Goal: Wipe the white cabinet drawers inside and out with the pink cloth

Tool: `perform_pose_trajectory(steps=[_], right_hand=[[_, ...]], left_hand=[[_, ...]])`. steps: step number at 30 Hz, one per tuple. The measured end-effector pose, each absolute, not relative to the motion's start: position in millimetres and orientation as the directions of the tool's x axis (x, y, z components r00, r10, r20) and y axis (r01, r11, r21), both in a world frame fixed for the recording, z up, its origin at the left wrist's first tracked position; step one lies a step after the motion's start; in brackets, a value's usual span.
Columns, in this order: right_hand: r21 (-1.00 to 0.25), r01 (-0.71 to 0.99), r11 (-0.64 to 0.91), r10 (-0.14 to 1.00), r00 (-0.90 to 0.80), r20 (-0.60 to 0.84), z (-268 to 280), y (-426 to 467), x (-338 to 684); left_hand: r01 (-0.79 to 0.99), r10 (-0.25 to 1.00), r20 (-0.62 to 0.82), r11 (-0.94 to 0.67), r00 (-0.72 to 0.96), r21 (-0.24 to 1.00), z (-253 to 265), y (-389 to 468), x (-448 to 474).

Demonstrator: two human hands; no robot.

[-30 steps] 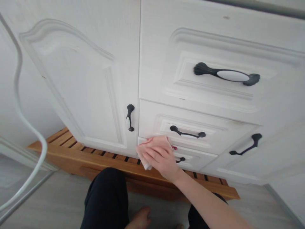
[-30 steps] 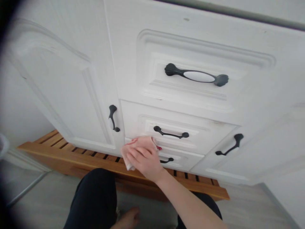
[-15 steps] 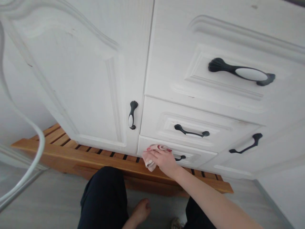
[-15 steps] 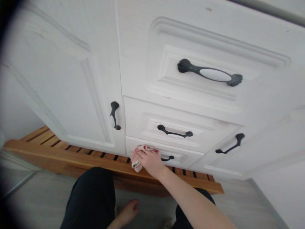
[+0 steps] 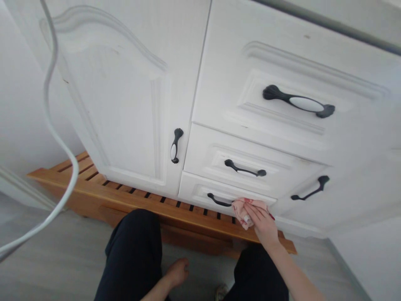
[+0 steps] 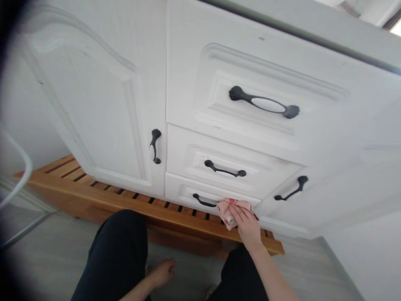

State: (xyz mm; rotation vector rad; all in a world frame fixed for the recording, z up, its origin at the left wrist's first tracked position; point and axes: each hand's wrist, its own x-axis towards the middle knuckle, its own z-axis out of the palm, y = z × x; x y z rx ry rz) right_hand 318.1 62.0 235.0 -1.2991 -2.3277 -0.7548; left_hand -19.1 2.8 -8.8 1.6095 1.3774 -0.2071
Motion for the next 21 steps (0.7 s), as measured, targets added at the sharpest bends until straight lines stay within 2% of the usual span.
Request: perform_pose_trajectory(steps=[7, 11, 13, 16, 21], right_hand=[[0.078, 0.918, 0.389, 0.714, -0.353, 0.605, 198, 46, 295], [0.009, 0.898, 0.440, 0.731, -0.364, 0.577, 226, 44, 234], [0.035, 0.864, 0.502, 0.679, -0.419, 0.603, 254, 50, 194], [0.076, 0.814, 0.576, 0.530, -0.443, 0.723, 288, 79, 139], [0.071, 0.841, 0.536, 0.502, -0.385, 0.774, 282, 136, 95]], left_hand=[[0.855, 0.665, -0.660, 0.063, 0.349, 0.516, -12, -6, -22], [0.847, 0.669, -0.657, 0.075, 0.348, 0.526, -10, -8, -22], [0.837, 0.664, -0.648, 0.061, 0.372, 0.543, -7, -8, -21], [0.833, 0.657, -0.643, 0.043, 0.393, 0.552, -4, -7, -19], [0.834, 0.663, -0.649, 0.067, 0.373, 0.547, -2, -4, -21]])
